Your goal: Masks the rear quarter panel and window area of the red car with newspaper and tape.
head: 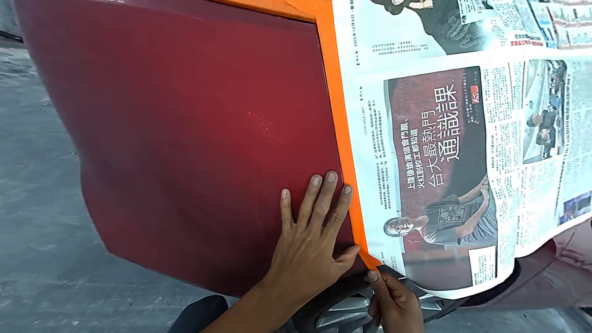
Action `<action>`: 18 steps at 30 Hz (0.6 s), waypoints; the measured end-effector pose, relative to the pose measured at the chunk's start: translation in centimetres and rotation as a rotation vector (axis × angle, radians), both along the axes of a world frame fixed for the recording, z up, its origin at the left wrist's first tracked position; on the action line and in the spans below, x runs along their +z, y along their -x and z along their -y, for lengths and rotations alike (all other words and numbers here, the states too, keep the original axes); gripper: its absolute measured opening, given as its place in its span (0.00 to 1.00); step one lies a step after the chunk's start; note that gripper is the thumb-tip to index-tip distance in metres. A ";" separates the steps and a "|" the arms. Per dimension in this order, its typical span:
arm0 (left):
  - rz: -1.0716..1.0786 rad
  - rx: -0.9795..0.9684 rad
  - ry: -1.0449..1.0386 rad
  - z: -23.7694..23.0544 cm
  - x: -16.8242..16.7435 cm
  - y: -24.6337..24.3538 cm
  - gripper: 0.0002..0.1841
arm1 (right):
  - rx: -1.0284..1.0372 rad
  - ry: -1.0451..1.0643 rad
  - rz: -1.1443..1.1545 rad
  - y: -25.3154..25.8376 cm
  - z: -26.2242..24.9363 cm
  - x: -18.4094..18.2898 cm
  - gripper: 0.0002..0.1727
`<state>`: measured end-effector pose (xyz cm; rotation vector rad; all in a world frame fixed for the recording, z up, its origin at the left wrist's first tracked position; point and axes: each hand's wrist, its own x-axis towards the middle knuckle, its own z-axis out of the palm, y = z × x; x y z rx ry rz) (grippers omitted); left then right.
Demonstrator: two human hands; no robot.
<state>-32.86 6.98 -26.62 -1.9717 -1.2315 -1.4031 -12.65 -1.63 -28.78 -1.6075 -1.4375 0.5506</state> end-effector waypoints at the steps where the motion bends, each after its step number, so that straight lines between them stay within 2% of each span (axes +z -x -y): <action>1: -0.006 0.002 0.003 0.0 0.0 0.0 0.56 | -0.009 0.011 0.005 0.0 0.0 0.0 0.16; 6: -0.023 0.036 0.004 0.0 -0.1 -0.1 0.63 | -0.022 0.019 0.010 0.0 -0.2 -0.2 0.17; 11: 0.017 0.044 0.028 0.3 -0.2 -0.6 0.59 | -0.031 -0.017 -0.012 -0.2 0.1 -0.2 0.16; 18: 0.037 0.024 0.049 0.9 -0.2 -1.0 0.58 | -0.123 0.002 0.082 -0.4 -0.3 0.7 0.19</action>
